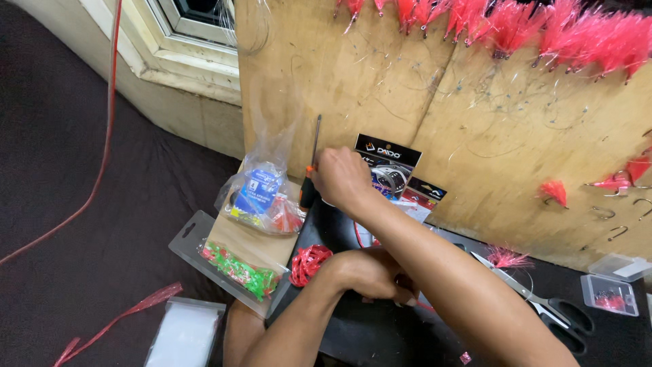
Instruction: The person assembles a fishing lure by wrapping pink tinsel around a hook and securing it with wire. They use pliers to twist the wire and scissors to trim the excess material.
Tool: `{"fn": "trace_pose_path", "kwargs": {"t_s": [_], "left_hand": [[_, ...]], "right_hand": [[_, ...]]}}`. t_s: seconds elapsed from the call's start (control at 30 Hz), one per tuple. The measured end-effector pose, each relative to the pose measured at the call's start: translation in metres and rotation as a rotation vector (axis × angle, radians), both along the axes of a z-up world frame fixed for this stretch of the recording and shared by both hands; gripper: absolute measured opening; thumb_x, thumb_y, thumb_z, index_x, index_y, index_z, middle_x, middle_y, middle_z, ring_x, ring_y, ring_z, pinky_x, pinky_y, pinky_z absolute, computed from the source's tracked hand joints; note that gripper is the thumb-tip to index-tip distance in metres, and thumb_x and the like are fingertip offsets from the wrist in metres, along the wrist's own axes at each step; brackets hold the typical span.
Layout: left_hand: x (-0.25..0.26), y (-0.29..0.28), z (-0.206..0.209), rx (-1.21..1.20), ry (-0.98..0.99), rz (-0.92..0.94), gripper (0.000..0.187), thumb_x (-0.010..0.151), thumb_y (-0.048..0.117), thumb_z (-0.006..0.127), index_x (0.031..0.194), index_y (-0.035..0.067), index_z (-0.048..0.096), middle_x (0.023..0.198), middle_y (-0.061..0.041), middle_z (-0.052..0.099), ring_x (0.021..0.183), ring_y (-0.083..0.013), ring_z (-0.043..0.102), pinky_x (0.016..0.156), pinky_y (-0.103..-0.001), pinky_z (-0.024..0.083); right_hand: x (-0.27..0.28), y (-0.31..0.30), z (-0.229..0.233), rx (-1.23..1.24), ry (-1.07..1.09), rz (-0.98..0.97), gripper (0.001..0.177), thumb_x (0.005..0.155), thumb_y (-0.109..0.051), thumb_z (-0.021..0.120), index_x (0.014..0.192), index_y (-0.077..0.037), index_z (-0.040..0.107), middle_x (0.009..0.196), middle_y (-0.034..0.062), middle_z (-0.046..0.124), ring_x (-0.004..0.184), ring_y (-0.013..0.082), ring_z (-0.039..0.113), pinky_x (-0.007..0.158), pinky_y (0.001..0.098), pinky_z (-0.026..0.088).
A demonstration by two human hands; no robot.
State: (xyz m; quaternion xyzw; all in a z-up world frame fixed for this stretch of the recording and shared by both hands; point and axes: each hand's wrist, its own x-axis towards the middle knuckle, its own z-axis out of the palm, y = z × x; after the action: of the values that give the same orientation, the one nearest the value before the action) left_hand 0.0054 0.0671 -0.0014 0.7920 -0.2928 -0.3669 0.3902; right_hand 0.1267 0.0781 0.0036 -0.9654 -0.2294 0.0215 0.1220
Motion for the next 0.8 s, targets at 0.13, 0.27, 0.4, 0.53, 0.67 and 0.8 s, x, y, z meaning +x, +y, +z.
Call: {"fn": "trace_pose_path", "kwargs": {"t_s": [0.13, 0.27, 0.4, 0.53, 0.67, 0.8], "left_hand": [[0.001, 0.000, -0.003, -0.054, -0.015, -0.026, 0.014, 0.087, 0.016, 0.059, 0.093, 0.008, 0.069, 0.083, -0.002, 0.069, 0.048, -0.0172, 0.054, 0.035, -0.031, 0.047], [0.003, 0.000, -0.001, -0.048, -0.075, -0.050, 0.013, 0.086, 0.018, 0.063, 0.092, 0.010, 0.072, 0.080, -0.002, 0.071, 0.055, -0.0158, 0.058, 0.038, -0.031, 0.049], [0.003, 0.000, 0.007, -0.037, -0.065, -0.043, 0.014, 0.086, 0.018, 0.064, 0.093, 0.011, 0.073, 0.082, 0.000, 0.073, 0.057, -0.0148, 0.059, 0.035, -0.030, 0.048], [0.006, -0.002, -0.004, -0.045, -0.137, -0.086, 0.013, 0.086, 0.022, 0.064, 0.091, 0.013, 0.073, 0.079, 0.001, 0.074, 0.050, -0.0157, 0.058, 0.049, -0.032, 0.047], [0.008, 0.000, -0.013, -0.053, -0.160, -0.077, 0.014, 0.085, 0.022, 0.064, 0.092, 0.016, 0.074, 0.084, 0.001, 0.075, 0.060, -0.0156, 0.064, 0.050, -0.031, 0.051], [0.004, 0.002, 0.006, -0.044, -0.051, -0.035, 0.015, 0.086, 0.017, 0.065, 0.095, 0.010, 0.074, 0.081, -0.001, 0.074, 0.049, -0.0163, 0.058, 0.035, -0.030, 0.048]], "right_hand": [[0.001, -0.009, 0.001, 0.030, -0.048, 0.038, 0.019, 0.092, -0.036, 0.067, 0.097, -0.019, 0.073, 0.090, 0.0253, 0.071, 0.086, 0.0558, 0.066, 0.068, 0.0598, 0.052], [-0.001, -0.024, 0.013, 0.095, -0.249, 0.186, 0.013, 0.086, -0.020, 0.058, 0.088, -0.009, 0.064, 0.092, 0.0137, 0.059, 0.077, 0.0492, 0.063, 0.052, 0.0601, 0.048], [-0.001, -0.042, 0.012, -0.179, -0.646, 0.632, 0.018, 0.100, -0.028, 0.057, 0.093, -0.027, 0.073, 0.097, 0.0069, 0.056, 0.089, 0.0322, 0.054, 0.070, 0.0438, 0.044], [0.003, -0.043, -0.012, -0.348, -0.836, 0.664, 0.014, 0.096, -0.025, 0.056, 0.091, -0.027, 0.069, 0.098, 0.0032, 0.056, 0.089, 0.0254, 0.052, 0.069, 0.0388, 0.040], [0.003, -0.041, -0.009, -0.336, -0.827, 0.732, 0.015, 0.094, -0.025, 0.059, 0.083, -0.028, 0.070, 0.095, 0.0007, 0.058, 0.089, 0.0255, 0.052, 0.070, 0.0393, 0.039], [0.007, -0.041, -0.003, -0.386, -0.721, 0.727, 0.014, 0.092, -0.024, 0.062, 0.080, -0.027, 0.069, 0.080, -0.0044, 0.069, 0.082, 0.0244, 0.059, 0.069, 0.0399, 0.039]]}}
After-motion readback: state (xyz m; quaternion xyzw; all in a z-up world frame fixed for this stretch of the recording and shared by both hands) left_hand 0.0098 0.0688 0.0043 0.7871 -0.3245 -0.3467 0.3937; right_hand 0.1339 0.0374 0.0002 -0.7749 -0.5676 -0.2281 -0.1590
